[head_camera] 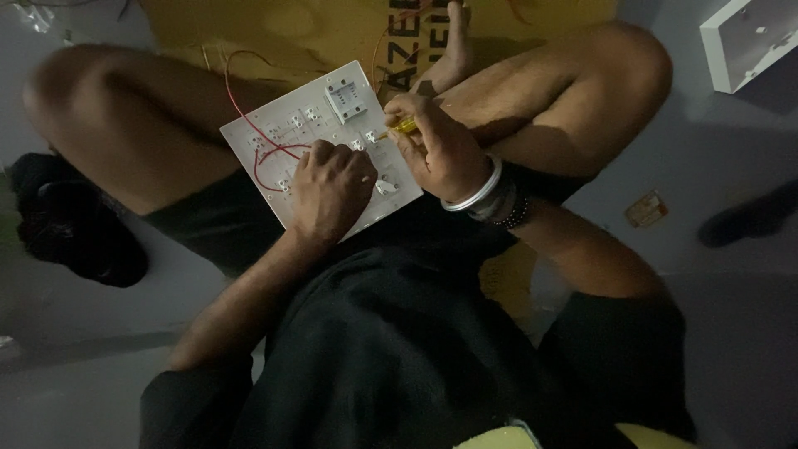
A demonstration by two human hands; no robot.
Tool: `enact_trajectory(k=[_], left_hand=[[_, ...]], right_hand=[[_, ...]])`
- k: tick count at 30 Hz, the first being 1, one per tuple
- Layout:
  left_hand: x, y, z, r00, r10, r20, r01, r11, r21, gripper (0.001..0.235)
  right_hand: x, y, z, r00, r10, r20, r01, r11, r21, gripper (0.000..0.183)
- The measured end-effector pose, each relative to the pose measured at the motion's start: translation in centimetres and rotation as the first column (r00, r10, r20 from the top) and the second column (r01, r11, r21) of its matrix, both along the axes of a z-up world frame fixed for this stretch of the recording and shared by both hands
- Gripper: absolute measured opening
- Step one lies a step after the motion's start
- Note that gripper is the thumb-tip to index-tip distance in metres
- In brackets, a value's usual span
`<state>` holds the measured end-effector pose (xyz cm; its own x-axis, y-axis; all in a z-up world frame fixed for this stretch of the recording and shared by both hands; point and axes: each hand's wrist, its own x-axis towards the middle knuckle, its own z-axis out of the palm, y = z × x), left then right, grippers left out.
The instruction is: The person sits cross-legged on the floor assembling a white electrical switch and socket panel board. They route and connect red wires to the terminals, use a screwdriver to tighten connections, and use pliers to cut and trim wire ends while fitting components onto the board.
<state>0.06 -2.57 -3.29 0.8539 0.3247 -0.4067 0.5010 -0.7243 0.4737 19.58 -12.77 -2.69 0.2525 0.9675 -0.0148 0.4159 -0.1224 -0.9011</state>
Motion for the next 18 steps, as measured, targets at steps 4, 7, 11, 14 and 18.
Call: enact_trajectory(k=[4, 7, 11, 14, 18], left_hand=[[-0.2, -0.1, -0.1, 0.998, 0.027, 0.065, -0.028, 1.0, 0.014, 0.02], [0.3, 0.2, 0.4, 1.0, 0.005, 0.022, -0.005, 1.0, 0.017, 0.022], [-0.2, -0.1, -0.3, 1.0, 0.006, 0.017, -0.006, 1.0, -0.02, 0.019], [-0.3, -0.3, -0.4, 0.999, -0.001, 0.045, 0.001, 1.0, 0.018, 0.017], [-0.1, 0.3, 0.6, 0.998, 0.019, 0.055, -0.018, 1.0, -0.017, 0.023]], right_hand=[[0.6, 0.3, 0.4, 0.993, 0.121, 0.011, -0.121, 0.993, -0.014, 0.049], [1.0, 0.1, -0.3, 0.981, 0.194, 0.013, -0.195, 0.979, 0.057, 0.057], [1.4, 0.8, 0.4, 0.967, 0.253, -0.041, -0.254, 0.967, -0.018, 0.057], [1.8, 1.3, 0.7, 0.954, 0.301, -0.003, -0.3, 0.953, -0.033, 0.054], [2.1, 2.1, 1.1, 0.947, 0.316, 0.055, -0.315, 0.949, -0.014, 0.054]])
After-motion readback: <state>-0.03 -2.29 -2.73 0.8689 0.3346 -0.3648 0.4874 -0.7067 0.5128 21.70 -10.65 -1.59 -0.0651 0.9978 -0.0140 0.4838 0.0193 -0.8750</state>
